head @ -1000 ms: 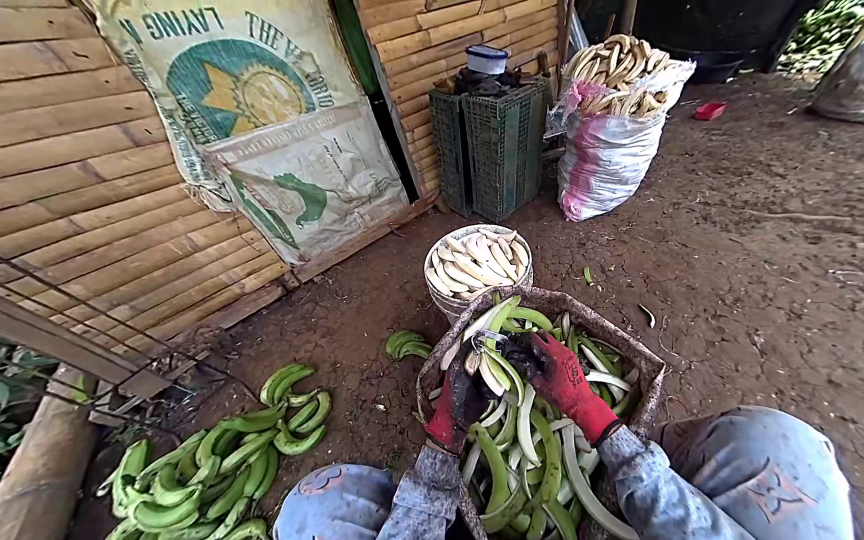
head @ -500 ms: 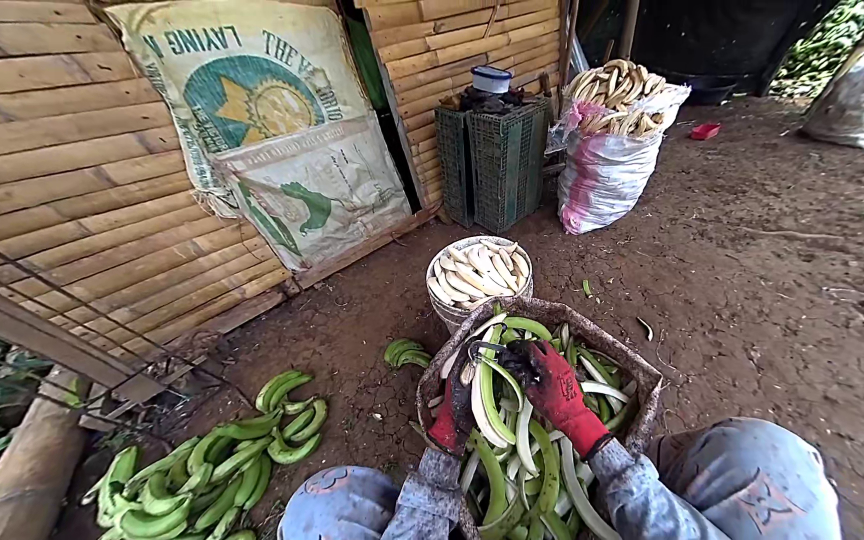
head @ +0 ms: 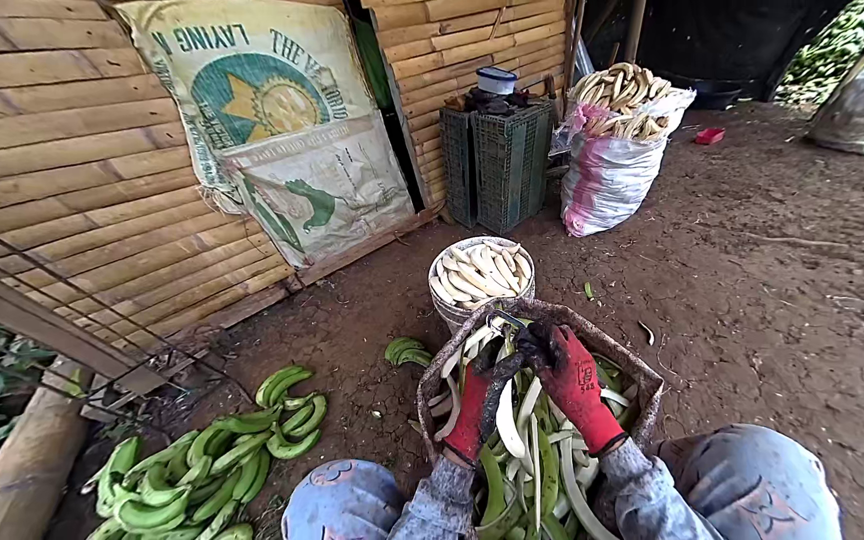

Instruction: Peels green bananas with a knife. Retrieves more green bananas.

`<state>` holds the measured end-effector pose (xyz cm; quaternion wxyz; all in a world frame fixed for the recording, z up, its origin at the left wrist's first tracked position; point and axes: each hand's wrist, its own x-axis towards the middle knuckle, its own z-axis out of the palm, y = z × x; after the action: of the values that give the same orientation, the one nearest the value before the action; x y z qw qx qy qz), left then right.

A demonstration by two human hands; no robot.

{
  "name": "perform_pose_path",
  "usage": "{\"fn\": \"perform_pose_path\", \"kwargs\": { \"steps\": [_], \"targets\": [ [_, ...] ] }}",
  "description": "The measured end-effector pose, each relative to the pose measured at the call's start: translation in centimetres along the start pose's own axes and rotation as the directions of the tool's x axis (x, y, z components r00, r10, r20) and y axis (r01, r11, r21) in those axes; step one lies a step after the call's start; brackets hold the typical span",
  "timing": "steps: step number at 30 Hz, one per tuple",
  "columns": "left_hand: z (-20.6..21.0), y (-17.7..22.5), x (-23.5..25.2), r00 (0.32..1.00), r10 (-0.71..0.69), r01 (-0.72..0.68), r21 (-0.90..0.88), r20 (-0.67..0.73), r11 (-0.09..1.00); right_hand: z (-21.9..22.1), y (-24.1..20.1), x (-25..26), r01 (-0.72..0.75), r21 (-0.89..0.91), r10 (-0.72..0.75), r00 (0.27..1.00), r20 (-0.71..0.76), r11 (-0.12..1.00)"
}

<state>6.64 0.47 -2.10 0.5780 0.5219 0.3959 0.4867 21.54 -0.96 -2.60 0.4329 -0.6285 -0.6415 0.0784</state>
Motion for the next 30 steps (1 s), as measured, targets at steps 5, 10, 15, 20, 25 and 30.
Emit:
{"fn": "perform_pose_path", "kwargs": {
  "steps": [5, 10, 15, 20, 25, 30],
  "targets": [
    [0.1, 1.5, -0.9, 0.999, -0.038, 0.038, -0.037, -0.017, 0.999, -1.7, 0.5, 1.1, -0.094, -0.023, 0.092, 0.991, -0.094, 0.995],
    [-2.7, 3.3, -0.6, 0.989, -0.11, 0.149, 0.595, -0.101, 0.79, -3.7, 2.1, 1.2, -0.25, -0.136, 0.28, 0.912, 0.299, 0.959],
    [-4.6, 2.9, 0.5, 0.97, 0.063, 0.118, 0.681, -0.235, 0.723, -4.5, 1.5, 1.2, -0.283, -0.236, 0.369, 0.708, 0.602, 0.93],
    [-3.4, 3.8, 1.4, 0.858, 0.192, -0.262, -0.085, -0.476, 0.961, -3.0, -2.4, -0.1, -0.122, 0.286, -0.03, 0.88, 0.474, 0.95],
    [-3.6, 3.3, 1.9, 0.903, 0.181, -0.269, -0.185, -0.389, 0.945, 1.6, -4.5, -0.5, -0.018, 0.265, -0.082, 0.928, 0.362, 0.964],
    [-6.6, 3.1, 1.9, 0.834, 0.317, -0.22, 0.254, -0.451, 0.942, 2.5, -3.3, 7.9, -0.181, 0.071, 0.15, 0.937, 0.316, 0.981]
  ]
}}
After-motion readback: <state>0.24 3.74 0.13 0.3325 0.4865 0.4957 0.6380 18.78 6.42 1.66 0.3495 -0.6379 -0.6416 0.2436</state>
